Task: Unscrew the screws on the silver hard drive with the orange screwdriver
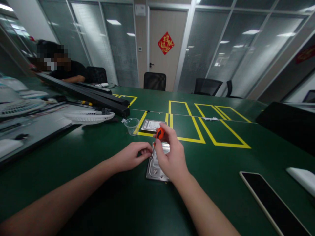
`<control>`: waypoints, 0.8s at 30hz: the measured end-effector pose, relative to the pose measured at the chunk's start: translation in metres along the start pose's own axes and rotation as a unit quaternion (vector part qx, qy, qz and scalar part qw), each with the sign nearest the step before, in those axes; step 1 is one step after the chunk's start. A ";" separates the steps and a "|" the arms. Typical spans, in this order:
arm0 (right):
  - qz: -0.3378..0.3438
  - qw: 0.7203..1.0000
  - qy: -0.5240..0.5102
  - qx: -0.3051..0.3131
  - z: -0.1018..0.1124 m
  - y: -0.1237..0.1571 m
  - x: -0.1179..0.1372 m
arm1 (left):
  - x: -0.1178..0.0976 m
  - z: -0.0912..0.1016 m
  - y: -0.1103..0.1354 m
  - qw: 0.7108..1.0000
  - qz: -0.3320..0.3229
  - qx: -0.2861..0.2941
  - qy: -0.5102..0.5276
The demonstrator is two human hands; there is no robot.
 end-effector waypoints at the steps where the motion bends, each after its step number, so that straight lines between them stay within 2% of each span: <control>1: 0.008 1.000 0.012 -0.003 0.001 0.000 0.001 | 0.000 0.000 0.000 1.000 0.000 0.000 -0.004; 6: 0.034 0.996 0.073 -0.029 0.006 -0.002 0.005 | 0.000 0.001 0.000 1.000 0.004 -0.002 -0.009; 12: 0.006 1.000 0.003 0.008 0.000 -0.001 0.002 | -0.002 0.001 0.000 1.000 0.008 0.002 0.001; 18: 0.035 0.997 0.068 -0.028 0.005 -0.002 0.003 | 0.001 0.000 -0.001 1.000 0.018 -0.002 -0.008; 24: -0.008 1.000 0.003 -0.009 0.002 0.001 -0.003 | 0.006 -0.001 0.000 0.999 0.040 -0.004 0.017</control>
Point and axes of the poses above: each hand's wrist, its own y-axis away from the middle knuckle, its own z-axis out of the back of the hand, x = y × z, the point moved 6 cm from there along -y, towards the middle knuckle, and after that the axes turned 4 degrees about y, right-handed, at the moved point
